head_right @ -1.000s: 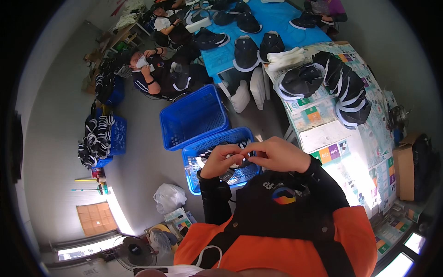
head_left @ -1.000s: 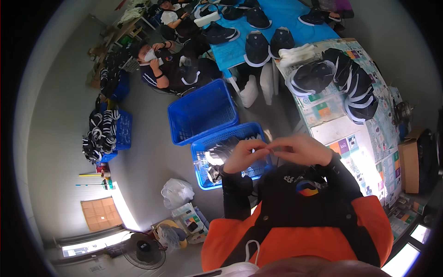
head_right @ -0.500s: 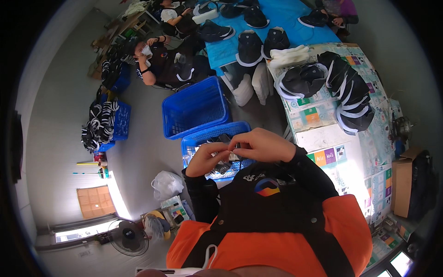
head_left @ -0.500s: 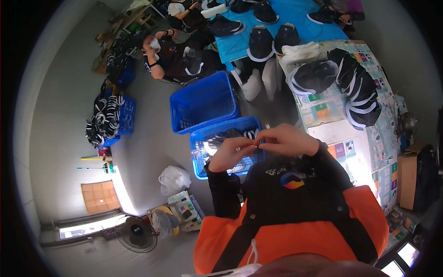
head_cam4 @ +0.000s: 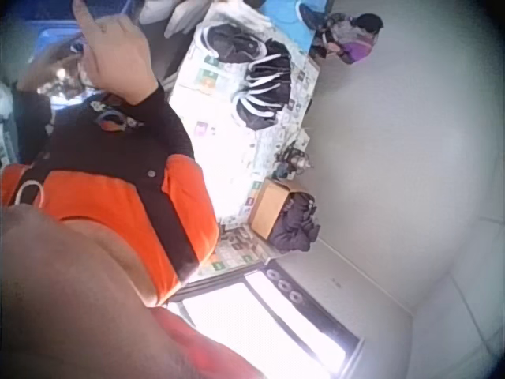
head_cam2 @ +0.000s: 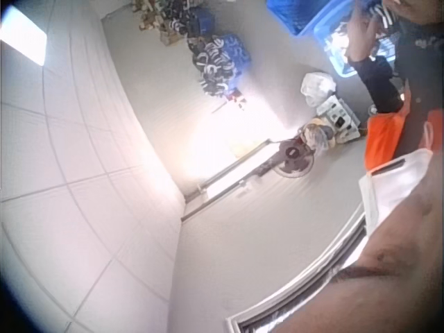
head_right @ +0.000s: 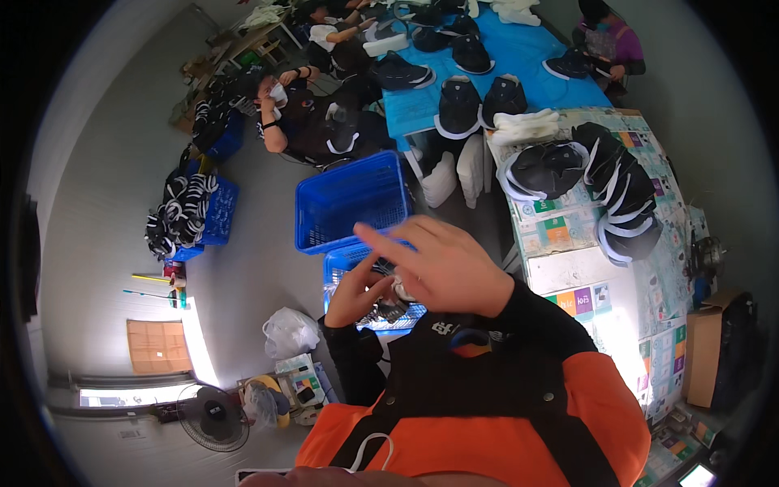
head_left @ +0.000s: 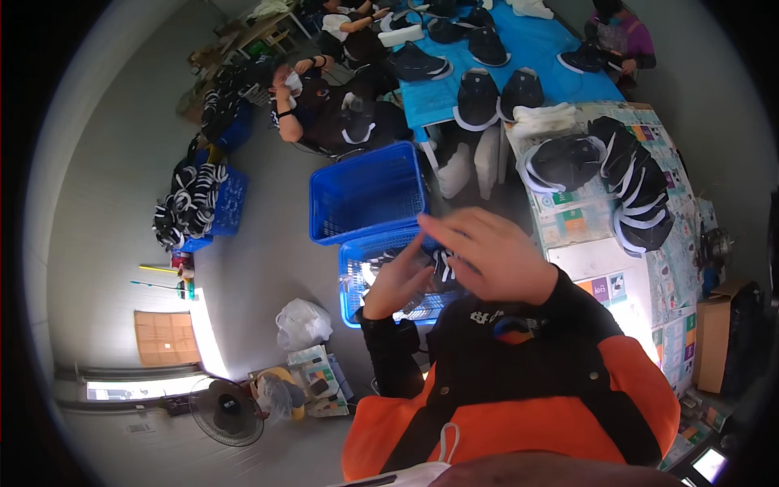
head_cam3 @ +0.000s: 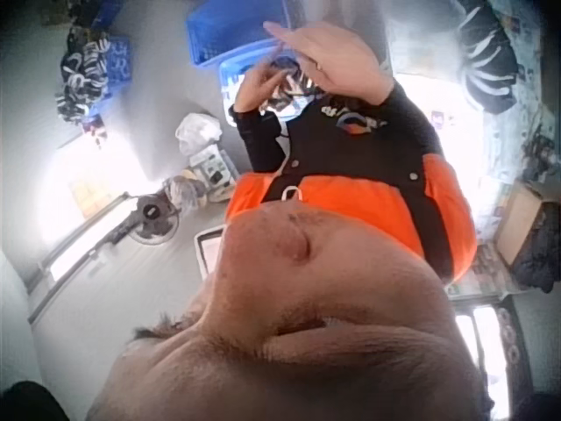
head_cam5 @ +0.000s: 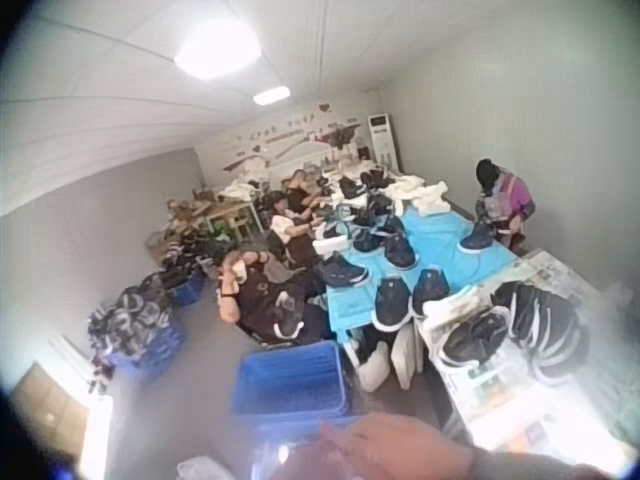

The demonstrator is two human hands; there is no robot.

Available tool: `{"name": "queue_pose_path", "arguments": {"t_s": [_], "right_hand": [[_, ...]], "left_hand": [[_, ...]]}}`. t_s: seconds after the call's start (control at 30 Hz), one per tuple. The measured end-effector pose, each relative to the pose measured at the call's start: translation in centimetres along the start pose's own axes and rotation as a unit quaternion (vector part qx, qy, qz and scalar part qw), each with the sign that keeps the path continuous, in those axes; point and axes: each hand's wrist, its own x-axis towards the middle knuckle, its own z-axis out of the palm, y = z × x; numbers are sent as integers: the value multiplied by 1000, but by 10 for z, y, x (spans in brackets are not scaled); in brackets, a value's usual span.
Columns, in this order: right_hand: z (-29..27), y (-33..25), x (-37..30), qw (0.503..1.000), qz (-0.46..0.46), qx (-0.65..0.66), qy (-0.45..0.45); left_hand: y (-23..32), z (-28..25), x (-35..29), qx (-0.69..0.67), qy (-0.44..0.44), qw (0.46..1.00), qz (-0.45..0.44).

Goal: Inspecting the interior and exterior of a shoe component and using a small heat tool/air gun on the seams.

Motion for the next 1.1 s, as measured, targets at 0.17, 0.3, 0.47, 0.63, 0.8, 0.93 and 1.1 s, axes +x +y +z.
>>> {"name": "queue_pose_path", "arguments": {"t_s": [0.17,0.3,0.47,0.63,0.8,0.93,1.1], "right_hand": [[6,55,-24,626,1,776,-76],[5,76,-34,664,254,703,-2],[-2,53,-26,771,155,499,-363],[-6,39,-35,985,25,165,-40],[-22,70,-69,984,148,99,-13],[-41,114,-109,770,207,602,-47],[-44,152,-148,579,284,741,189]], "left_hand": [[-34,-6,-6,-446,-81,814,364],[-47,-7,1,-446,-16,890,97],[-53,3,38,-167,79,977,-104],[-38,33,72,-274,6,961,-48],[-15,54,100,-183,-5,983,20],[-16,69,128,-432,-115,893,45],[-53,93,205,-254,-3,962,-96]]}}
